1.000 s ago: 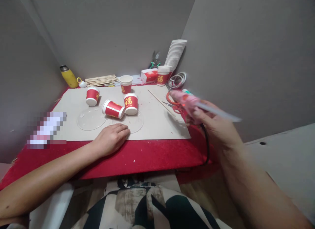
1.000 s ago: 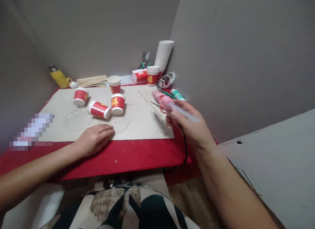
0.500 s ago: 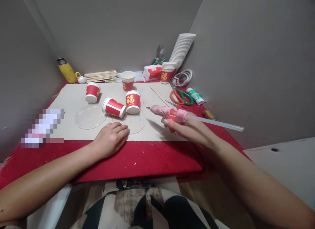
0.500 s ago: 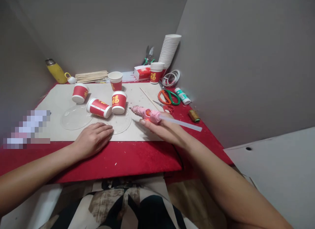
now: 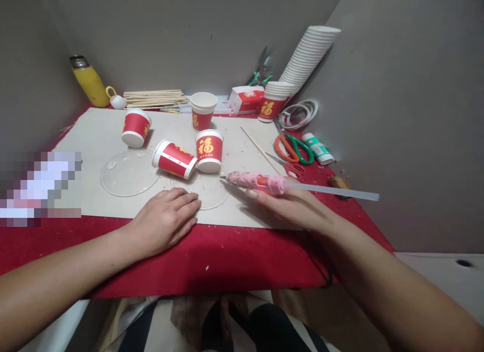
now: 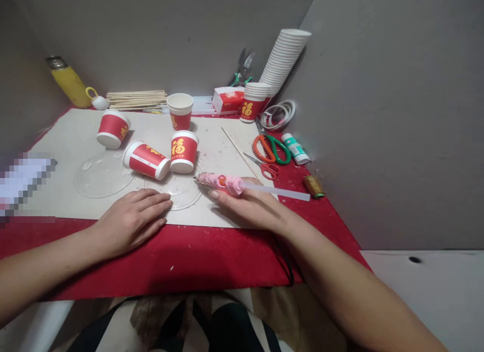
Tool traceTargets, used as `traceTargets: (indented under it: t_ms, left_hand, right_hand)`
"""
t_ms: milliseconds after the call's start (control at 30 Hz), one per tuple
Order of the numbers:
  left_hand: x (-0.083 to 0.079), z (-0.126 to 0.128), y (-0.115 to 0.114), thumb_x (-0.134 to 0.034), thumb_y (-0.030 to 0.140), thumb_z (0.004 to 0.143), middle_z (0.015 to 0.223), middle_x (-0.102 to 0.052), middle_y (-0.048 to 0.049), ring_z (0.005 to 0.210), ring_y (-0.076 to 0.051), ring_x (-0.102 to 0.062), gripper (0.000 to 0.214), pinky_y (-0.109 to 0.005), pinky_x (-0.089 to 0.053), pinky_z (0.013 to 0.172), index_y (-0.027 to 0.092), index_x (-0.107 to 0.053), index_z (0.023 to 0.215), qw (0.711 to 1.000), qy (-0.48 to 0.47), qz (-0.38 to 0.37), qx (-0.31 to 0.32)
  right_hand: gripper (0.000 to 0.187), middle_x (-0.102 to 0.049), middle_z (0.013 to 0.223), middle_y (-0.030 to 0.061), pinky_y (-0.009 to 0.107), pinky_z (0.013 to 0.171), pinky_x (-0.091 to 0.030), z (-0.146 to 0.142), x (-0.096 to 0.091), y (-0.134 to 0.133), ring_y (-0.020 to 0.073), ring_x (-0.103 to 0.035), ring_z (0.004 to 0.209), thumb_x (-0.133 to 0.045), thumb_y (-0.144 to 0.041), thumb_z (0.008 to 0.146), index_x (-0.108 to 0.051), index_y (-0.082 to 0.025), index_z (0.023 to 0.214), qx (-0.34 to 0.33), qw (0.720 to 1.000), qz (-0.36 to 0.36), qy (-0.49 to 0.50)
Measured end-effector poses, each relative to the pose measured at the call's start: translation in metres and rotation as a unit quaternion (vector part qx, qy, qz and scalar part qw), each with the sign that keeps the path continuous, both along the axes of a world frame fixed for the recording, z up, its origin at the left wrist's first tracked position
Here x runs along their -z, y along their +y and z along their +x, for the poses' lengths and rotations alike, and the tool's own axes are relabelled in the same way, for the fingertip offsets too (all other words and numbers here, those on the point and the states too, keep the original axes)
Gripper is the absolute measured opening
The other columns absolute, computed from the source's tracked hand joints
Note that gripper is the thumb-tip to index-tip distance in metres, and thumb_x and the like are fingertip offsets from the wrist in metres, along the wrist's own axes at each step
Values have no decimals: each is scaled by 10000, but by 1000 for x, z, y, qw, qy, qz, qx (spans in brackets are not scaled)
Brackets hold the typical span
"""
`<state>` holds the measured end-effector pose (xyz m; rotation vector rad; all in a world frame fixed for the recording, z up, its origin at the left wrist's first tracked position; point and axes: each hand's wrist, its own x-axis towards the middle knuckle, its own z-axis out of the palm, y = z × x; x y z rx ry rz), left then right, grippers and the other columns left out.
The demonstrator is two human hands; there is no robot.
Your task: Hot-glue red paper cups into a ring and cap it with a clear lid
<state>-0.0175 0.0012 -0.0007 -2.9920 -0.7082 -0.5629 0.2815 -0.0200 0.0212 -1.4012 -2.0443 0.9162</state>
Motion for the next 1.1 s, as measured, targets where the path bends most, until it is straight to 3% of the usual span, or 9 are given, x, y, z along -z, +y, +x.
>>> traceTargets:
  t_ms: [267, 833, 1000, 1100]
  left_hand:
    - [-2, 1, 1, -536, 231, 983, 1237, -726, -145, 1070, -316, -658, 320, -485, -588, 866, 81, -688, 1221, 1000, -6, -9, 8]
    - [-4, 0, 1, -524, 239, 988, 1239, -724, -146, 1072, -324, -657, 329, -491, -593, 855, 88, -684, 1233, 1000, 6, -14, 10]
    - [-2, 1, 2, -528, 235, 985, 1245, -721, -150, 1080, -327, -656, 329, -494, -590, 864, 89, -683, 1235, 1000, 6, -17, 9]
    - [-2, 1, 2, -532, 236, 982, 1252, -719, -147, 1087, -328, -654, 332, -494, -588, 871, 92, -679, 1243, 1000, 5, -16, 8]
  right_hand:
    - [470, -593, 1460, -28, 495, 1211, -381, 2, 5, 1, 272, -519, 1391, -502, -527, 982, -605, -354, 1407, 7, 1000, -17, -12]
    - [462, -616, 1437, -15, 459, 1199, -400, 4, 2, -1, 265, -543, 1369, -474, -503, 991, -627, -326, 1389, 16, 998, 1, -60]
    - [484, -599, 1460, 6, 445, 1201, -398, 9, 5, -4, 255, -536, 1377, -478, -492, 1001, -609, -272, 1411, 21, 999, -6, -44]
    - [448, -613, 1441, -22, 465, 1188, -417, 10, 6, -5, 266, -547, 1365, -510, -471, 990, -619, -320, 1397, 33, 999, -4, -39]
